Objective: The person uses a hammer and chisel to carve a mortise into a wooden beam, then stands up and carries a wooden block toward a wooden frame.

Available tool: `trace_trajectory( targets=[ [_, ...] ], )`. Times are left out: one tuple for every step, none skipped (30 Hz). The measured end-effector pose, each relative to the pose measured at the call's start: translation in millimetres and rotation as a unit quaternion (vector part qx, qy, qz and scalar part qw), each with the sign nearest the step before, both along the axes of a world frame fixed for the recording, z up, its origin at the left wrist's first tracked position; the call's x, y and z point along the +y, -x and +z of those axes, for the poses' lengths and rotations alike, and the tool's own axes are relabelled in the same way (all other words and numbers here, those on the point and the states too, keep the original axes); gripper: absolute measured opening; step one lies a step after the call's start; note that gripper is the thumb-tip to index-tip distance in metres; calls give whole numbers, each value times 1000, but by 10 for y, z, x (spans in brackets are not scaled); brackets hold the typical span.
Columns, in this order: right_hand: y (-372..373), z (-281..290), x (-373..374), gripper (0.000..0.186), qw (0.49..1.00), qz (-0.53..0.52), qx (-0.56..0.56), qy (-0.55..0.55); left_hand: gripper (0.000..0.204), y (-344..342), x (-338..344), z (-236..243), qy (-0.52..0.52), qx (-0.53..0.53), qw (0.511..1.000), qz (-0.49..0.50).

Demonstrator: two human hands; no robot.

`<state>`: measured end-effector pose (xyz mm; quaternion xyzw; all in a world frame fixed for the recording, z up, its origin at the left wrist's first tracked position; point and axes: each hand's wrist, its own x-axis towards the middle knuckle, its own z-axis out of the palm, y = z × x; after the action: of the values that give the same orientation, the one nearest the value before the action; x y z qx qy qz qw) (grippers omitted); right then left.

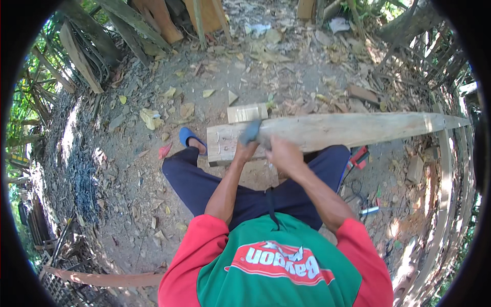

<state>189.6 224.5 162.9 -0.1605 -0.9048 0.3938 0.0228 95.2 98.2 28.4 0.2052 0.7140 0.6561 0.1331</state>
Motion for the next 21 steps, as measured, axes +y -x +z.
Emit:
trace_trajectory(
  targets=[
    [-17, -298, -20, 31, 994, 13, -94, -60, 18, 35, -27, -36, 5, 12, 1000, 1],
    [-160, -330, -156, 30, 997, 2, -60, -38, 22, 280, 0, -40, -6, 20, 1000, 15],
    [-101, -215, 50, 29, 999, 5, 6, -53, 25, 491, 134, 27, -23, 38, 999, 15],
    [-175, -227, 88, 28, 998, -9, 43, -43, 23, 600, 177, 61, 16, 30, 999, 16],
    [-286, -120, 18, 28, 999, -29, 14, 13, 21, 494, 94, -19, 67, -5, 998, 19],
    [-377, 31, 3, 27, 996, -49, -14, 69, 19, 547, 82, -60, 56, -69, 996, 0],
    [-381, 250, 63, 26, 990, -70, -32, 114, 19, 527, 89, -35, 62, -88, 994, -3],
    [-386, 396, 138, 26, 988, -79, -22, 131, 19, 533, 118, 18, 65, -103, 993, -7],
    [-457, 483, 180, 25, 986, -85, -14, 144, 20, 520, 140, 67, 68, -117, 991, -11],
    [-504, 597, 191, 24, 984, -87, 2, 157, 21, 456, 74, -14, 32, -89, 995, -16],
    [-538, 710, 224, 23, 981, -93, 16, 170, 22, 342, 65, -6, 31, -70, 997, -19],
    [-539, 975, 206, 18, 968, -121, 4, 219, 23, 205, 49, 10, 30, -54, 998, -23],
    [-521, 1154, 223, 17, 965, -116, 42, 232, 24, 121, 3, 16, 34, -39, 998, -21],
    [-472, 1307, 240, 15, 960, -109, 77, 247, 26, 86, -23, -9, 34, -45, 998, -2],
    [-437, 1463, 262, 14, 954, -105, 110, 258, 26, 55, -28, -27, 33, -46, 998, -5],
    [-396, 1653, 256, 13, 947, -98, 155, 263, 26, 52, -33, -25, 32, -46, 998, -5],
    [-345, 1867, 254, 13, 938, -90, 202, 266, 26, 81, -3, -11, 28, -42, 999, -6],
    [-287, 2081, 260, 13, 937, -67, 252, 233, 25, 179, 39, 13, 19, -68, 997, 6],
    [-226, 2254, 263, 14, 931, -45, 299, 205, 24, 311, 62, 28, 15, -94, 995, 18],
    [-150, 2402, 290, 16, 923, -36, 314, 220, 23, 355, 42, 11, 13, -125, 992, 29],
    [-90, 2492, 306, 17, 914, -28, 329, 236, 23, 349, 1, -10, 25, -126, 991, 27]
  ],
)
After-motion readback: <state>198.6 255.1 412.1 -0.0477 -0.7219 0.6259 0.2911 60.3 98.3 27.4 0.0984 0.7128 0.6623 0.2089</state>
